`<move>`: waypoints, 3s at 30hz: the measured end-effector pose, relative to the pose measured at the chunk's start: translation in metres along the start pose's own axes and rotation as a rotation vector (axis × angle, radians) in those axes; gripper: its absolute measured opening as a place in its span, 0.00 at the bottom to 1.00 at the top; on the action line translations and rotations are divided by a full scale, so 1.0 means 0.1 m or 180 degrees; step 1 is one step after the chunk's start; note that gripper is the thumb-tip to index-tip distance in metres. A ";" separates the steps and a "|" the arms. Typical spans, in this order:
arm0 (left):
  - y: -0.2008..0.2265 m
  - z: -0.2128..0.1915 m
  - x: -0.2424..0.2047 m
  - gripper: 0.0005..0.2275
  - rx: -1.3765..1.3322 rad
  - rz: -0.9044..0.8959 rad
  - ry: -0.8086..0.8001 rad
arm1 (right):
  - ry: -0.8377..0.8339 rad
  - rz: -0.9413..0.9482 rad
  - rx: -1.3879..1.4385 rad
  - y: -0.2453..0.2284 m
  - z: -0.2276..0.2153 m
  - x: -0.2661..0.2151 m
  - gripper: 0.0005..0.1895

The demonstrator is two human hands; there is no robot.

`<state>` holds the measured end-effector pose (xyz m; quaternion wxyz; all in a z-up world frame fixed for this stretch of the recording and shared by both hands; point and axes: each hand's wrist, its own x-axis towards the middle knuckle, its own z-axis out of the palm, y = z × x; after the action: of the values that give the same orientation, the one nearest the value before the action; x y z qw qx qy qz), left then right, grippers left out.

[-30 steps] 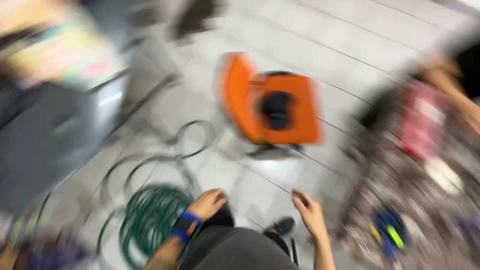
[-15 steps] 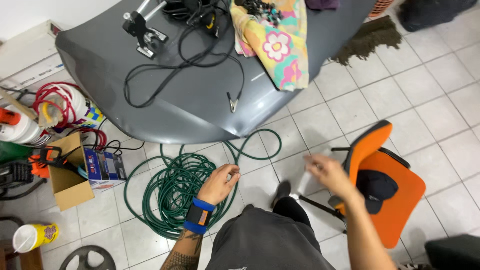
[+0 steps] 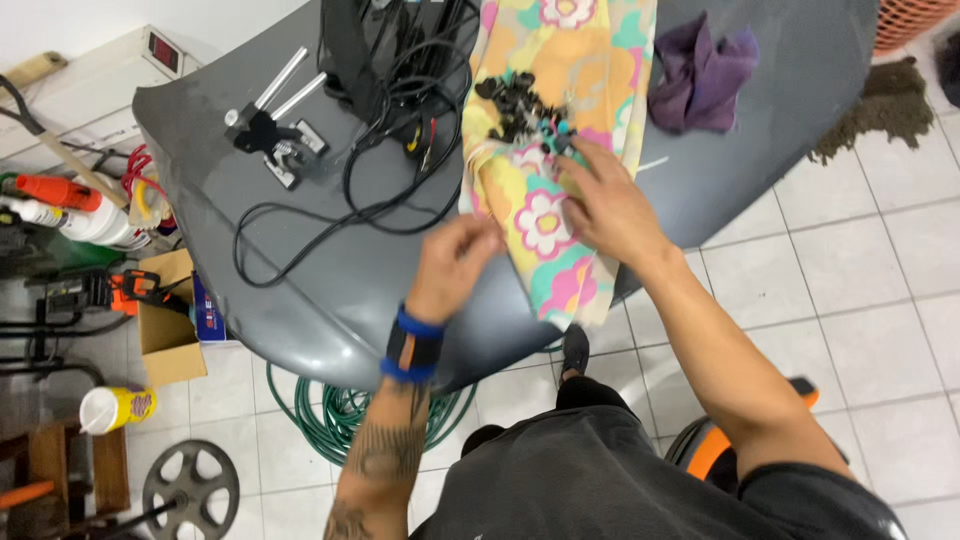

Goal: The person sorts small black and blue plastic parts from a floral cloth on a gray table and transfers them to a nearby table with a coffee-themed tablecloth. The person repeatedly moves between the two tables, picking up handfuls of parts and placing them down.

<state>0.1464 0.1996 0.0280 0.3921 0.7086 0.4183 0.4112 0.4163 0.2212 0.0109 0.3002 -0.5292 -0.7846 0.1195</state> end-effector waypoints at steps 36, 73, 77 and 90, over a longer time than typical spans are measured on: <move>-1.18 0.48 1.25 0.10 0.3544 0.0161 -0.0541 | 0.0177 -0.2065 -0.0255 1.12 0.52 1.30 0.22; -0.86 0.53 1.32 0.06 0.2055 -0.0252 -0.0079 | 0.0211 -0.1853 0.0737 1.21 0.51 1.59 0.10; -0.54 0.43 1.33 0.06 0.0740 -0.0841 0.0723 | 0.0461 -0.0095 0.2213 1.28 0.48 1.71 0.08; -0.63 0.50 0.57 0.10 -0.3371 -0.0848 0.1852 | 0.0662 0.2048 0.7465 1.66 0.02 1.47 0.08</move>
<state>0.1924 0.2633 -0.0317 0.6084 0.2182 0.3320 0.6870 0.5025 0.4222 -0.0238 0.6139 -0.1146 -0.0064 0.7810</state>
